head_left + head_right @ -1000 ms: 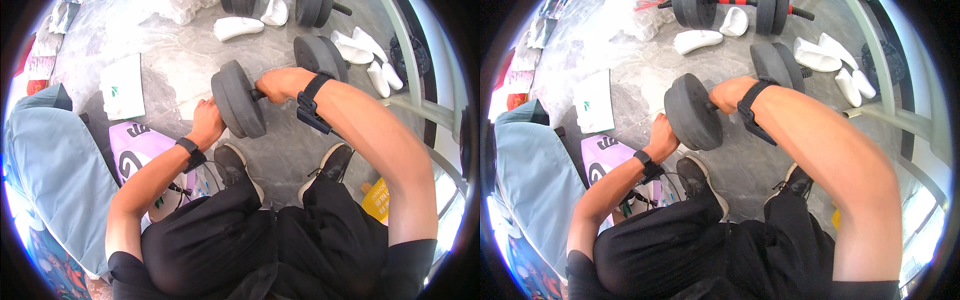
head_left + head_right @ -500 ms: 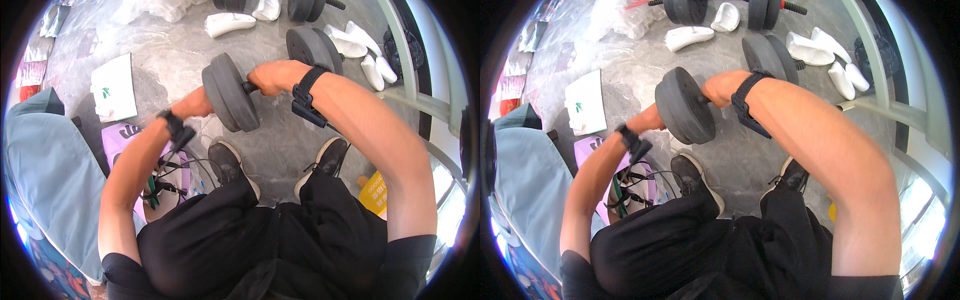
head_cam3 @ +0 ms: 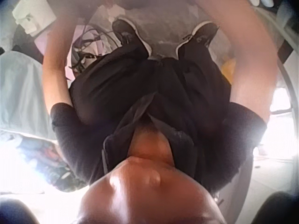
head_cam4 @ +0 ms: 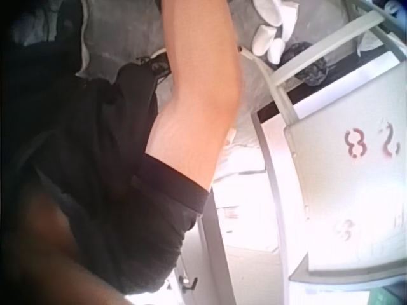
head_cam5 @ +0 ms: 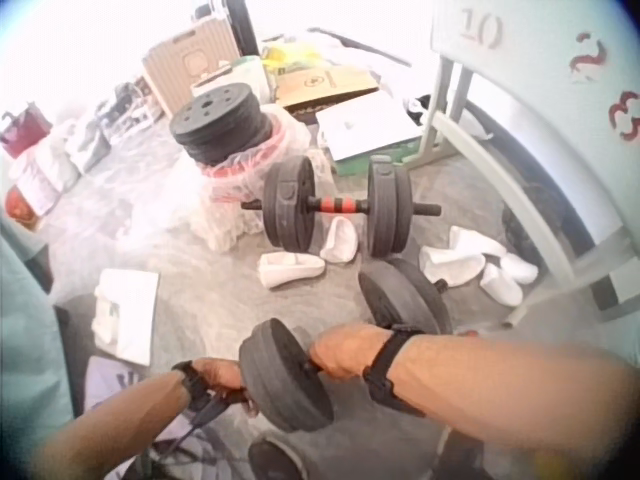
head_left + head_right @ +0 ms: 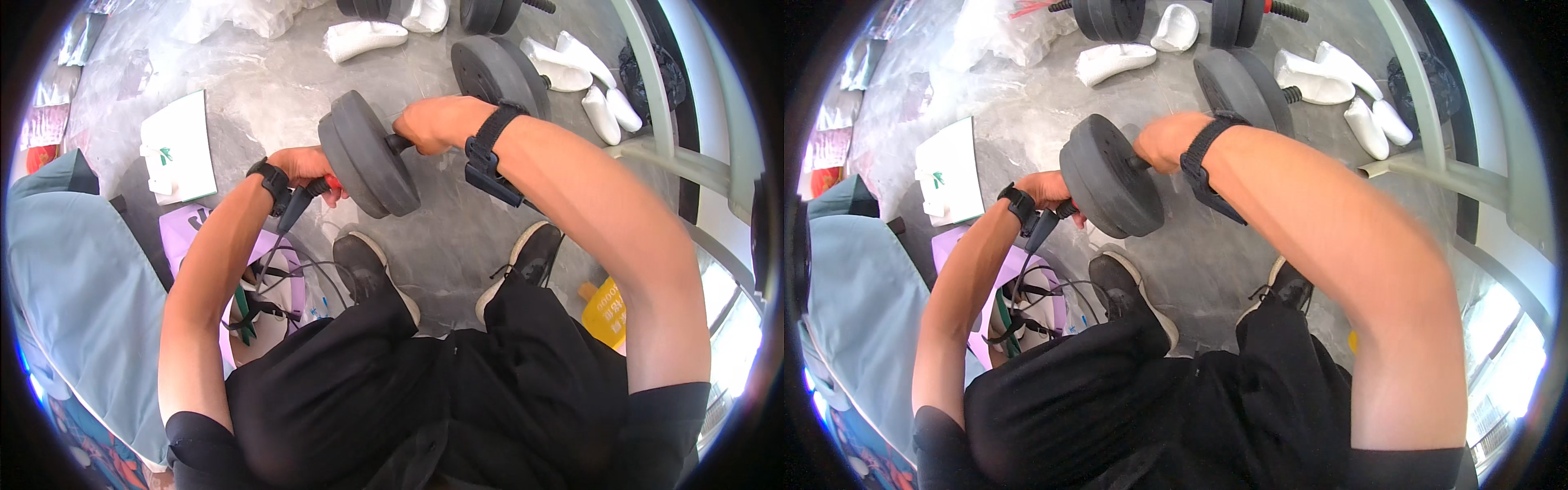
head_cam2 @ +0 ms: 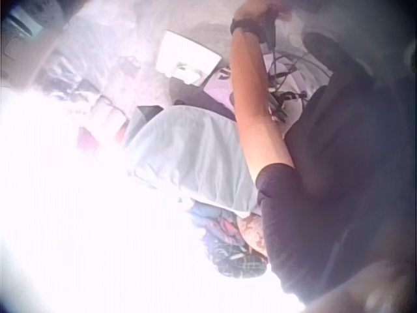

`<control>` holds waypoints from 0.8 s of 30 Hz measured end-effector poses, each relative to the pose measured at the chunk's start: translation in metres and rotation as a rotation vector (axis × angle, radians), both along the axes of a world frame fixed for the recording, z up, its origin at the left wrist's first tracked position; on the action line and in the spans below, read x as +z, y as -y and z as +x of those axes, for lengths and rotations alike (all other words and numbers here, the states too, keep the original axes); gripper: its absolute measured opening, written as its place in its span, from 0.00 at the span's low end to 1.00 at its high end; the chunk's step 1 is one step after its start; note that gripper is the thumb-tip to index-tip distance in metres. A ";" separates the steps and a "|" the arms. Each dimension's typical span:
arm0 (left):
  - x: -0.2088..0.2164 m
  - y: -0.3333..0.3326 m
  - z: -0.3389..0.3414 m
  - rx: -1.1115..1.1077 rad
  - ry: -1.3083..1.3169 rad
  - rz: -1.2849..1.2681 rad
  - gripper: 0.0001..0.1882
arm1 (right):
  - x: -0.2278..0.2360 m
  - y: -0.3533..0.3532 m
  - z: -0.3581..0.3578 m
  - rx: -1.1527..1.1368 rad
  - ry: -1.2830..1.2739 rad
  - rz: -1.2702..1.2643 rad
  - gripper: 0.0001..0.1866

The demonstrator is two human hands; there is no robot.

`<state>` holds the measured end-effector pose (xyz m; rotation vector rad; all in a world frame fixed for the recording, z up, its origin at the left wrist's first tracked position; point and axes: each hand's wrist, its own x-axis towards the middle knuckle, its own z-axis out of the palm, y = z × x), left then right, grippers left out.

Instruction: The person unscrews the red plastic collars from a dumbbell bar and slides off the weight plates, placing the plates and bar on the floor.

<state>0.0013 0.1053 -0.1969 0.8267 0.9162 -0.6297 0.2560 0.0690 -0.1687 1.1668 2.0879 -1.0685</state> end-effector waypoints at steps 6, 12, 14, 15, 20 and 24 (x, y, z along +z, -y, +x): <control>-0.004 0.064 0.003 -0.325 0.057 1.275 0.14 | 0.008 0.004 0.002 -0.023 0.010 -0.009 0.16; 0.013 0.069 0.004 -0.252 0.118 1.352 0.14 | 0.006 0.003 -0.001 -0.048 0.008 0.010 0.16; 0.030 0.024 0.021 -0.008 0.095 0.484 0.15 | -0.003 0.002 0.008 -0.017 0.016 0.016 0.16; 0.019 0.009 0.011 0.023 0.079 0.254 0.13 | -0.002 -0.002 0.002 -0.016 0.008 0.022 0.16; 0.004 0.002 0.002 0.013 0.047 0.105 0.09 | 0.003 0.000 -0.002 -0.059 0.018 0.013 0.17; 0.002 0.064 0.012 -0.111 0.047 0.864 0.12 | 0.004 0.000 0.005 -0.054 0.037 -0.021 0.18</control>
